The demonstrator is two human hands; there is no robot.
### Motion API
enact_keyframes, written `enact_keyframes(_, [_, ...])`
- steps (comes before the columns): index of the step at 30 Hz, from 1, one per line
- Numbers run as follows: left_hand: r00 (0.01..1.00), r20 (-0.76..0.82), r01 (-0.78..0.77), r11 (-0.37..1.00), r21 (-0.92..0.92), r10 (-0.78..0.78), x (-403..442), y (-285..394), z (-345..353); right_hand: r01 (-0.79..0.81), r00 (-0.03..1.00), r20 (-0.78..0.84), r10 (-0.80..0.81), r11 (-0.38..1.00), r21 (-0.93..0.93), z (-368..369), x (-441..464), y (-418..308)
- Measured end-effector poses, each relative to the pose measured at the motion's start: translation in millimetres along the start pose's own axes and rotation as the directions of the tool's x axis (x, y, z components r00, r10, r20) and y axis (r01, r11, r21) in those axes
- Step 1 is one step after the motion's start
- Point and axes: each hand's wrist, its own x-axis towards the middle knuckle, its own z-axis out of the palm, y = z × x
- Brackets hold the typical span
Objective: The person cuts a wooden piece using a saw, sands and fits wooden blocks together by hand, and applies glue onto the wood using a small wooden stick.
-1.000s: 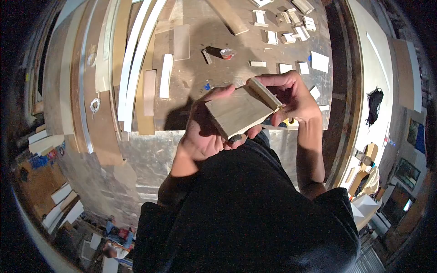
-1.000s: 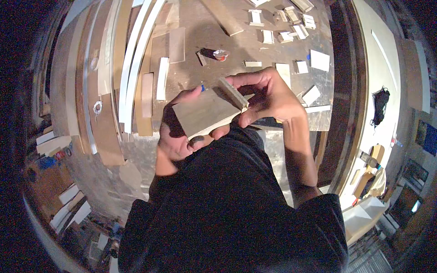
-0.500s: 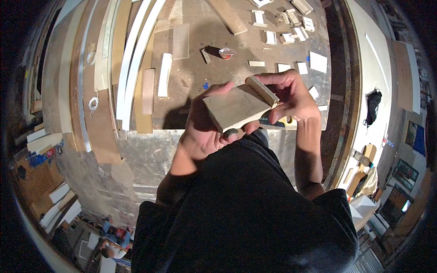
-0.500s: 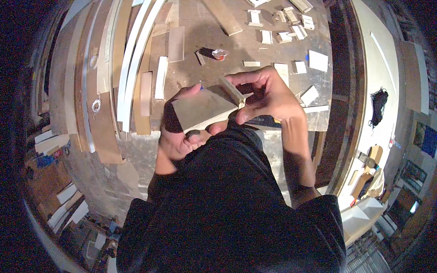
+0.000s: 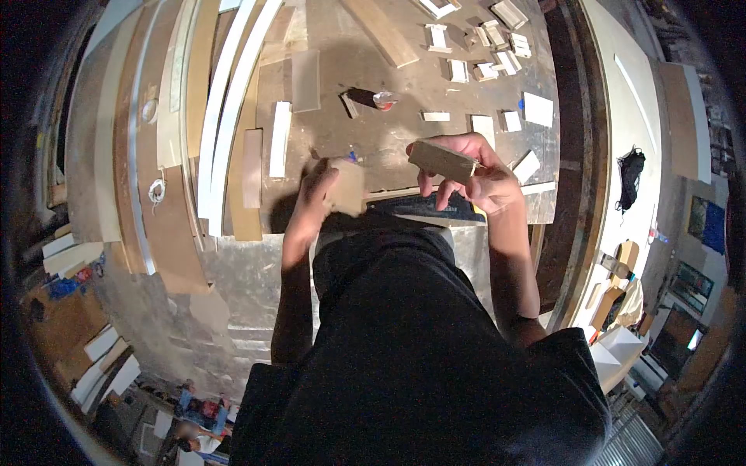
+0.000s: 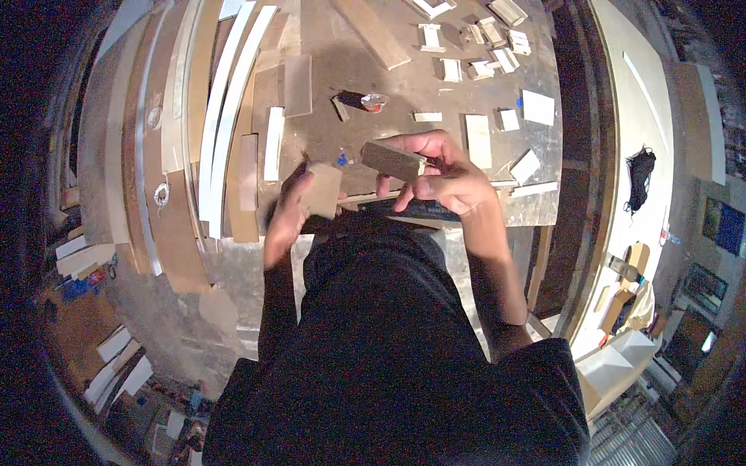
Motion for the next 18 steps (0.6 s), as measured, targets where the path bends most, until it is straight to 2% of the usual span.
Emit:
enact_keyframes(1, [0.992,-0.126,0.002,0.993,0.119,0.014,15,-24,-24,-0.014,1.0,0.008,0.013,0.997,0.073,-2,3,6])
enact_keyframes(2, [0.967,-0.25,0.018,0.972,0.235,0.043,31,-51,-50,-0.047,0.998,0.043,0.044,0.997,0.054,-11,6,14])
enact_keyframes(3, [0.905,-0.136,-0.226,0.724,0.652,0.404,55,-95,-93,-0.051,0.998,0.049,0.048,0.997,0.05,-11,10,23])
enact_keyframes(5, [0.876,-0.092,-0.161,0.467,0.87,0.474,64,-107,-111,-0.2,0.973,-0.12,0.196,0.98,-0.021,-10,17,39])
enact_keyframes(6, [0.872,-0.091,-0.167,0.467,0.868,0.481,70,-115,-117,-0.24,0.966,-0.108,0.234,0.97,-0.045,-20,17,55])
enact_keyframes(7, [0.86,-0.163,-0.089,0.457,0.885,0.484,75,-122,-118,-0.238,0.949,-0.222,0.224,0.97,-0.041,-12,16,65])
enact_keyframes(8, [0.842,-0.235,-0.009,0.447,0.894,0.487,80,-128,-120,-0.243,0.938,-0.253,0.236,0.97,0.004,-11,17,76])
enact_keyframes(9, [0.841,-0.233,-0.014,0.449,0.894,0.489,81,-122,-118,-0.247,0.925,-0.284,0.252,0.967,0.054,-13,19,87])
enact_keyframes(10, [0.887,-0.211,0.083,0.307,0.948,0.412,81,-115,-115,-0.298,0.932,-0.198,0.305,0.952,0.066,-21,27,95])
enact_keyframes(11, [0.923,-0.205,0.164,0.147,0.975,0.326,80,-108,-112,-0.314,0.927,-0.196,0.321,0.947,0.066,-24,29,104])
enact_keyframes(12, [0.872,-0.148,0.13,0.07,0.989,0.466,83,-112,-113,-0.323,0.919,-0.213,0.333,0.943,0.08,-27,32,112])
enact_keyframes(13, [0.873,-0.144,0.125,0.072,0.99,0.466,86,-119,-122,-0.33,0.91,-0.234,0.343,0.939,0.093,-30,34,119])
enact_keyframes(14, [0.849,-0.05,0.072,-0.021,0.997,0.526,91,-124,-131,-0.328,0.909,-0.241,0.34,0.94,0.088,-32,36,126])
enact_keyframes(16, [0.793,-0.051,0.003,0.08,0.997,0.607,91,-112,-128,-0.333,0.887,-0.301,0.35,0.937,0.107,-32,47,136])
enact_keyframes(18, [0.822,-0.076,0.037,0.08,0.996,0.565,91,-104,-133,-0.322,0.905,-0.252,0.342,0.94,0.116,-34,56,140])
